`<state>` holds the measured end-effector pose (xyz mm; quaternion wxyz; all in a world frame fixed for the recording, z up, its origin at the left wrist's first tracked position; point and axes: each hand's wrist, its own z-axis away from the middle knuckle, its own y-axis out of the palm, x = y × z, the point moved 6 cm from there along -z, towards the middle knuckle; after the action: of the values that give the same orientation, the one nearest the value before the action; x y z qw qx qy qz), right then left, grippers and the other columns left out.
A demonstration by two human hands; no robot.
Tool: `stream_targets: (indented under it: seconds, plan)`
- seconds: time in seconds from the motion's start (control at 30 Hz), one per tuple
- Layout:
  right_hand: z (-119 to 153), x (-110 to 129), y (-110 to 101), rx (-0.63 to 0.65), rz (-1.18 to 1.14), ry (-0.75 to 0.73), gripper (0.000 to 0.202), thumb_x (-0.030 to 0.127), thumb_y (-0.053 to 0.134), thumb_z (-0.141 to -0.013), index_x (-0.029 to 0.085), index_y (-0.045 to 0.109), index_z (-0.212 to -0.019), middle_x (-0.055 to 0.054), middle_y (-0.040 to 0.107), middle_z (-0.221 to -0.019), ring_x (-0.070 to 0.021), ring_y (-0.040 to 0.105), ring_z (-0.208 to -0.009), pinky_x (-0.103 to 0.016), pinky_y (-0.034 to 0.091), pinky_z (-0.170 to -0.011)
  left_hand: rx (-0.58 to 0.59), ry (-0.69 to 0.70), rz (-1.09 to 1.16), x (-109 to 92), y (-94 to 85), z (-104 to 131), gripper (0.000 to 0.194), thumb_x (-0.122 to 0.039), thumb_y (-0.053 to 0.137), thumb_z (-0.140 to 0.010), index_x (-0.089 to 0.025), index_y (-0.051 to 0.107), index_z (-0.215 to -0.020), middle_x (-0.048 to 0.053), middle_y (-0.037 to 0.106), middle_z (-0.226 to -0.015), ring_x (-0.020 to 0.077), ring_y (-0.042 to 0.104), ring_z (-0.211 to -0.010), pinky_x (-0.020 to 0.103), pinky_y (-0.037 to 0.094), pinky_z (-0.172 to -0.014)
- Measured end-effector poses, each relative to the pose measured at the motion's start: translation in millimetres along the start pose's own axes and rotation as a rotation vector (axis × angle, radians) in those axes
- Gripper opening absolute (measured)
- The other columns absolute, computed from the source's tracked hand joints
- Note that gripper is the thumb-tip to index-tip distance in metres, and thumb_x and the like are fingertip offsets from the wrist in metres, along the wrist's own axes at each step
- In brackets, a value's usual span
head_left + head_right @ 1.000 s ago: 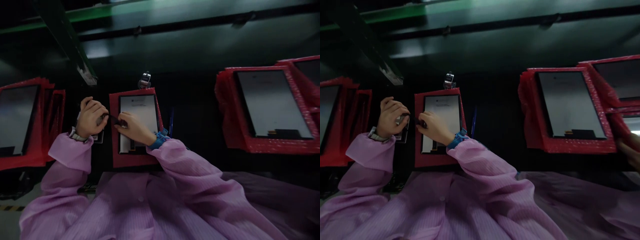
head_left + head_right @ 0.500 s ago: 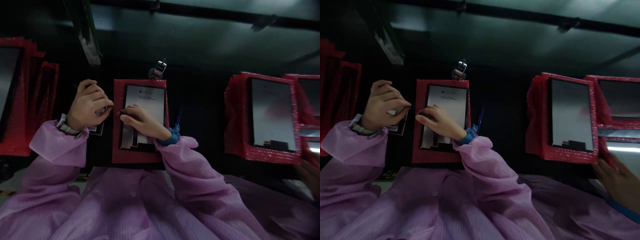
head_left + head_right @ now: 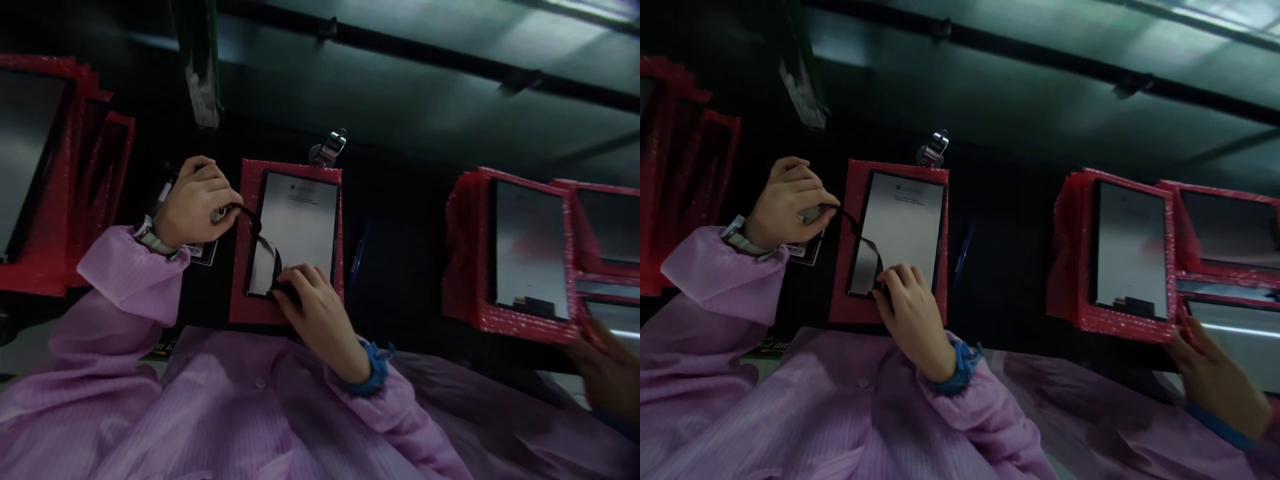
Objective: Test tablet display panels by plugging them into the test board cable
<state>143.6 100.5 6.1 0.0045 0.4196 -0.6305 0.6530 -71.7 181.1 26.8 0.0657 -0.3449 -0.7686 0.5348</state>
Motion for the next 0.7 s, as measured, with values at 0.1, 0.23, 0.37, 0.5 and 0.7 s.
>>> stream_targets:
  seconds: [0.1, 0.23, 0.37, 0.5, 0.7]
  plan:
    - [22, 5, 7, -0.039, 0.089, 0.017, 0.008, 0.018, 0.054, -0.101, 0.017, 0.062, -0.103, -0.009, 0.063, -0.107, -0.0230, 0.053, -0.096, -0.037, 0.049, -0.085, 0.039, -0.063, 0.014, 3, 4.5, 0, 0.023, -0.037, 0.054, -0.090, -0.023, 0.072, -0.087, 0.003, 0.069, -0.079, 0.0232, 0.063, -0.095, 0.053, 0.037, -0.112]
    - [22, 8, 16, -0.007, 0.169, 0.014, 0.011, 0.017, 0.053, -0.102, 0.016, 0.063, -0.105, -0.009, 0.062, -0.107, -0.0231, 0.051, -0.094, -0.039, 0.047, -0.084, 0.029, -0.077, 0.032, 3, 5.6, -1, 0.023, -0.037, 0.054, -0.090, -0.024, 0.072, -0.087, 0.001, 0.069, -0.080, 0.0227, 0.064, -0.096, 0.051, 0.037, -0.113]
    - [14, 9, 20, 0.044, 0.278, 0.012, 0.010, 0.012, 0.053, -0.100, 0.014, 0.063, -0.099, -0.009, 0.061, -0.103, -0.0239, 0.050, -0.090, -0.039, 0.044, -0.079, 0.004, -0.022, 0.009, -1, 2.6, -2, 0.024, -0.036, 0.053, -0.091, -0.022, 0.073, -0.088, 0.003, 0.070, -0.080, 0.0224, 0.063, -0.093, 0.051, 0.039, -0.110]
    - [10, 11, 25, 0.106, 0.383, 0.001, 0.011, 0.011, 0.052, -0.099, 0.013, 0.063, -0.097, -0.010, 0.060, -0.099, -0.0253, 0.048, -0.087, -0.040, 0.041, -0.075, -0.047, 0.029, -0.006, -3, -1.9, -1, 0.025, -0.033, 0.052, -0.094, -0.021, 0.072, -0.088, 0.003, 0.070, -0.079, 0.0210, 0.061, -0.088, 0.052, 0.040, -0.107]
    - [10, 16, 27, 0.128, 0.445, 0.002, 0.016, 0.007, 0.049, -0.098, 0.014, 0.062, -0.098, -0.011, 0.060, -0.103, -0.0253, 0.049, -0.088, -0.039, 0.041, -0.075, -0.019, 0.004, 0.023, 0, -1.8, 0, 0.023, -0.033, 0.053, -0.093, -0.020, 0.071, -0.087, 0.004, 0.071, -0.082, 0.0207, 0.059, -0.088, 0.052, 0.039, -0.108]
